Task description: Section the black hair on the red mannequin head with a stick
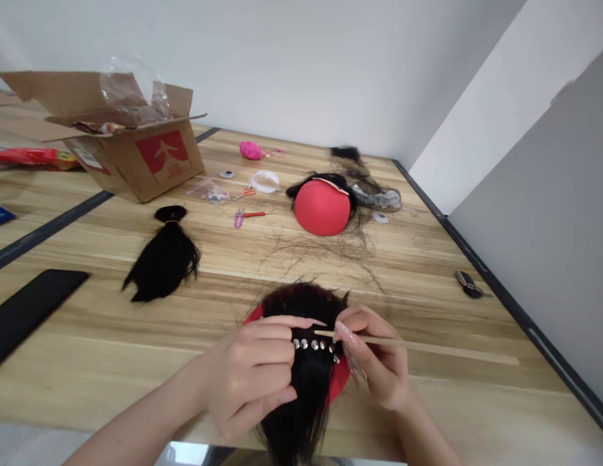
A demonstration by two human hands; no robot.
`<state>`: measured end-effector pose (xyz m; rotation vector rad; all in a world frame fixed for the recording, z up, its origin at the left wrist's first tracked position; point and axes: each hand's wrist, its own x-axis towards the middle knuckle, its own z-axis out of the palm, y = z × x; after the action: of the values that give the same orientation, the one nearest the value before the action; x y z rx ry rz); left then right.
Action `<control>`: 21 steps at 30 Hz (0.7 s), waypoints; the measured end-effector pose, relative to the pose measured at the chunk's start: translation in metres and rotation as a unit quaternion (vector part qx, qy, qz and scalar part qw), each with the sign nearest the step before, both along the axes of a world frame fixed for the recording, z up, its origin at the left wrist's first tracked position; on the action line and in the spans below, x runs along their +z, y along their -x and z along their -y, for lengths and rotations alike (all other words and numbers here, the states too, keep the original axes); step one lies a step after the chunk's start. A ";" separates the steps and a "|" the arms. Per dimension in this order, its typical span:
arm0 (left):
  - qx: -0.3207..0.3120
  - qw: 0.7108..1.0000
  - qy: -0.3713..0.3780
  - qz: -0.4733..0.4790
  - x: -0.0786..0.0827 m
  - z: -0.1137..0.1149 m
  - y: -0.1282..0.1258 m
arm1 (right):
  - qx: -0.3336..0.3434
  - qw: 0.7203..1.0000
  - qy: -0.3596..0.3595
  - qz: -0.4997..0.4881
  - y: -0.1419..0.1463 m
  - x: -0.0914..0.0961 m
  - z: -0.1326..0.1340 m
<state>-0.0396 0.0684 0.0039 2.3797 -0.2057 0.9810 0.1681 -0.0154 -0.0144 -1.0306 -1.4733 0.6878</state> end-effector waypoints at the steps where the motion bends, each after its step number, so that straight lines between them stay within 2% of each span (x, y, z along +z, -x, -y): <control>1: 0.000 1.000 0.000 0.002 0.000 0.000 0.000 | 0.000 1.000 -0.002 0.002 0.000 0.000 0.000; 21: 0.003 1.000 -0.003 0.005 0.001 0.000 -0.001 | 0.003 1.000 0.006 0.005 -0.001 0.001 0.000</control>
<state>-0.0381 0.0684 0.0053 2.3822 -0.2052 0.9979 0.1688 -0.0153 -0.0131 -1.0408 -1.4837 0.6984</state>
